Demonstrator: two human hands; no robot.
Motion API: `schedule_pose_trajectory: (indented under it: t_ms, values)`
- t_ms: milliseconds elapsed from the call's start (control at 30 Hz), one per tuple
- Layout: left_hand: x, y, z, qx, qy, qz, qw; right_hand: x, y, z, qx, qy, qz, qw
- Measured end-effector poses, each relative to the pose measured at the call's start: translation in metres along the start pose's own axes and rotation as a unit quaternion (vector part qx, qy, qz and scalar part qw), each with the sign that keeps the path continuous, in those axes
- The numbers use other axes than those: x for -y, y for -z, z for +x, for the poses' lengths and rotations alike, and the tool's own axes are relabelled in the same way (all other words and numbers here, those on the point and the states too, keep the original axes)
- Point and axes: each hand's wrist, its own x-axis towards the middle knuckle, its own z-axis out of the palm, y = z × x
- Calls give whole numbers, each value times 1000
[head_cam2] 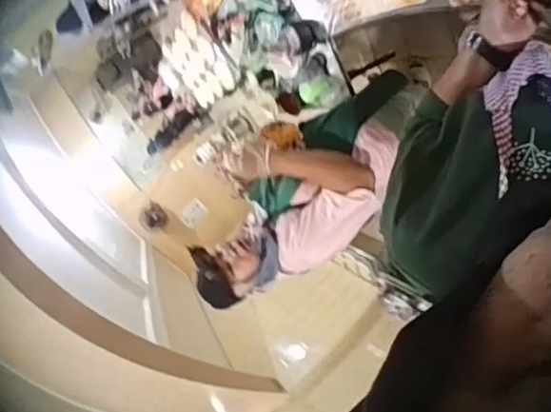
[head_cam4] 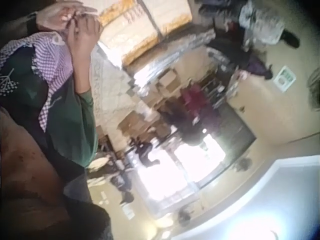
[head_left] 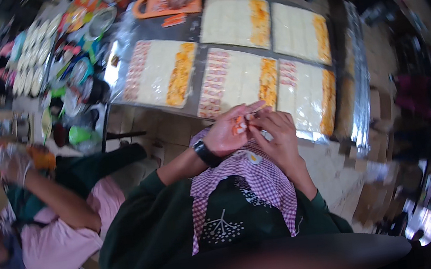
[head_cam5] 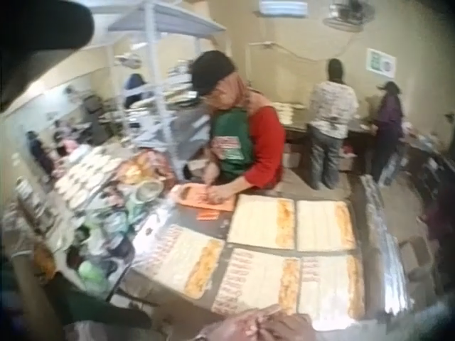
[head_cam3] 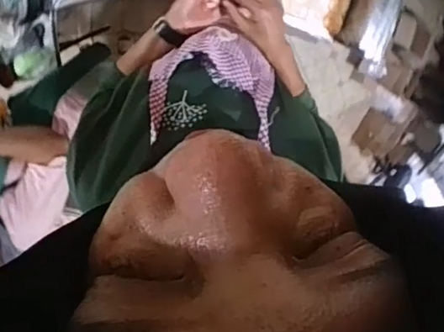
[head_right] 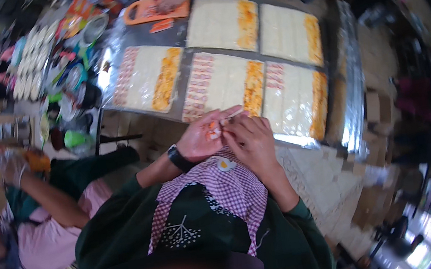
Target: Placing sliced crab sticks onto rows of prepared dough or pastry sheets.
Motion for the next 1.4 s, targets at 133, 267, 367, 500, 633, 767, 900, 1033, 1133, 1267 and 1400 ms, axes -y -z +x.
schedule_pose_trajectory:
  t_ms: [133,267,367,500,633,767,900,1033,1133,1267,1400]
  values:
    - [3,6,-5,0,-23,-14,1000,0,-7,-11,-4,-79,139,987]
    - [8,3,-8,-47,-18,-56,997,-5,-16,-19,-43,-248,386,888]
    - [12,5,-16,-6,-57,-56,997,1,-14,-8,-7,-307,524,794]
    - [8,3,-17,-23,-77,-42,996,3,-20,1,3,-308,619,722]
    - [8,17,-18,-13,-98,-82,992,4,-26,8,83,-260,519,810]
    - [8,21,-24,13,-120,-102,987,15,-36,15,117,-138,335,925]
    - [6,28,-31,-17,-151,-104,983,30,-41,26,175,-73,236,953]
    - [8,28,-41,-32,-174,-92,980,27,-48,26,214,-50,230,948]
    - [10,24,-43,-81,-179,-106,975,29,-48,28,223,-38,247,942]
    - [7,22,-42,-98,-208,-101,968,28,-48,33,229,-19,253,940]
    - [5,19,-43,-110,-228,-110,961,22,-52,33,225,-19,261,939]
